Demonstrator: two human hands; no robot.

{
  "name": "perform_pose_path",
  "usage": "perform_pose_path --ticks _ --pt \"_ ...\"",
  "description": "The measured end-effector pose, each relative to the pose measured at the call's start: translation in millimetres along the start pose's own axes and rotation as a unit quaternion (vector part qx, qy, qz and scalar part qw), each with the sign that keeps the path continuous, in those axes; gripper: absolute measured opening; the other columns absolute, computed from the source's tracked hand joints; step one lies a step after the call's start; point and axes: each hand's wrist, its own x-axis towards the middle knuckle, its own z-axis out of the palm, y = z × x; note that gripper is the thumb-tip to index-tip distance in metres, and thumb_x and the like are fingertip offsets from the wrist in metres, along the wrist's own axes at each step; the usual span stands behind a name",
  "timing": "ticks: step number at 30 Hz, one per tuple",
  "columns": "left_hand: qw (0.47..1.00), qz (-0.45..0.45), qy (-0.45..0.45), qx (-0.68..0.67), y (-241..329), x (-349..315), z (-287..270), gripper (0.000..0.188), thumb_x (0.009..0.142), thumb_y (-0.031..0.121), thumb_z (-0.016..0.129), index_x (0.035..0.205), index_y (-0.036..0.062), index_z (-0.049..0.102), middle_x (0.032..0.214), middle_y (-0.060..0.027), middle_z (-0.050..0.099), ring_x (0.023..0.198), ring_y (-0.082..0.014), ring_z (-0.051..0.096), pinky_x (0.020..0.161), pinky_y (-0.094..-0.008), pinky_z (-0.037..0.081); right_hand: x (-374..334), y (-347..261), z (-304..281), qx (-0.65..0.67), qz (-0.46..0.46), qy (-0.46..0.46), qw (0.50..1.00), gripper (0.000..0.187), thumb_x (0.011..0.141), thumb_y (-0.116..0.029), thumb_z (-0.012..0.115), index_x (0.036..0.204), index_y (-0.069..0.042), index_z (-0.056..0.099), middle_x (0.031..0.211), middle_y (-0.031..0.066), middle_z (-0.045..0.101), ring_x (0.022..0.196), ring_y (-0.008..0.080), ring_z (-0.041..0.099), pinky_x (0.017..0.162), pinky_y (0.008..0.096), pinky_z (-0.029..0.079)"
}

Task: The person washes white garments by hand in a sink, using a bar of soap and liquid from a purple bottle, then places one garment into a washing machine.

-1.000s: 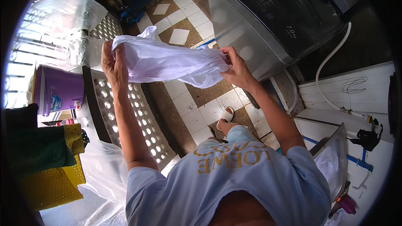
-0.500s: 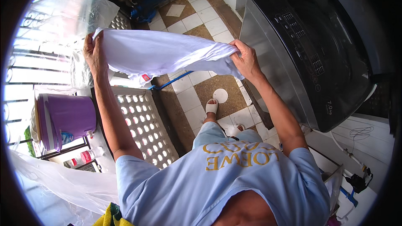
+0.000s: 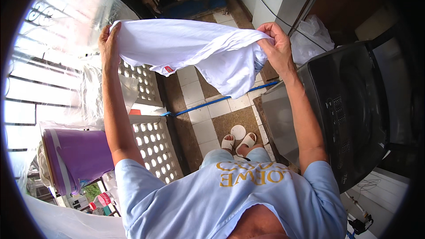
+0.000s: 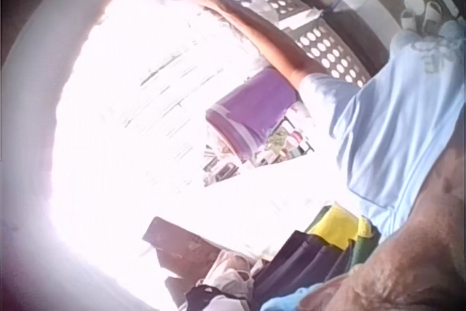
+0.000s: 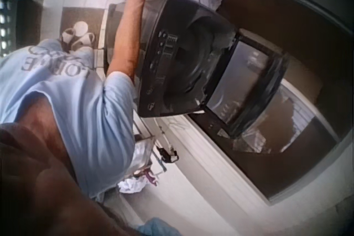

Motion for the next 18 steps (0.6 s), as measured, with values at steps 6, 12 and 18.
perform_pose_path --ticks 6,12,18 --pt "0.987 0.025 -0.035 0.153 -96 21 44 0.026 0.091 0.026 0.06 0.085 0.0012 0.059 0.069 0.002 0.054 0.061 -0.004 0.046 0.055 -0.0213 0.039 41 103 60 -0.021 0.101 -0.041 0.994 0.017 0.09 -0.016 0.05 0.095 -0.001 0.058 0.074 0.0012 0.055 0.067 0.0086 0.047 0.06 0.027 0.041" --pt "0.994 -0.007 -0.102 0.03 -50 69 68 0.026 0.091 0.029 0.061 0.083 0.0037 0.059 0.07 0.0027 0.055 0.06 -0.0034 0.048 0.053 -0.0204 0.04 83 99 47 0.239 0.176 0.014 0.955 0.017 0.086 -0.015 0.054 0.094 -0.001 0.061 0.078 0.0006 0.058 0.071 0.0065 0.051 0.064 0.0228 0.042" --pt "0.958 0.027 -0.256 -0.128 33 103 150 0.016 0.088 0.022 0.066 0.089 0.0065 0.064 0.079 0.0028 0.063 0.068 -0.0042 0.055 0.063 -0.019 0.043 129 25 13 0.271 0.087 0.061 0.957 0.016 0.083 -0.013 0.057 0.092 -0.001 0.061 0.075 -0.0032 0.054 0.067 0.0048 0.045 0.062 0.0195 0.036"
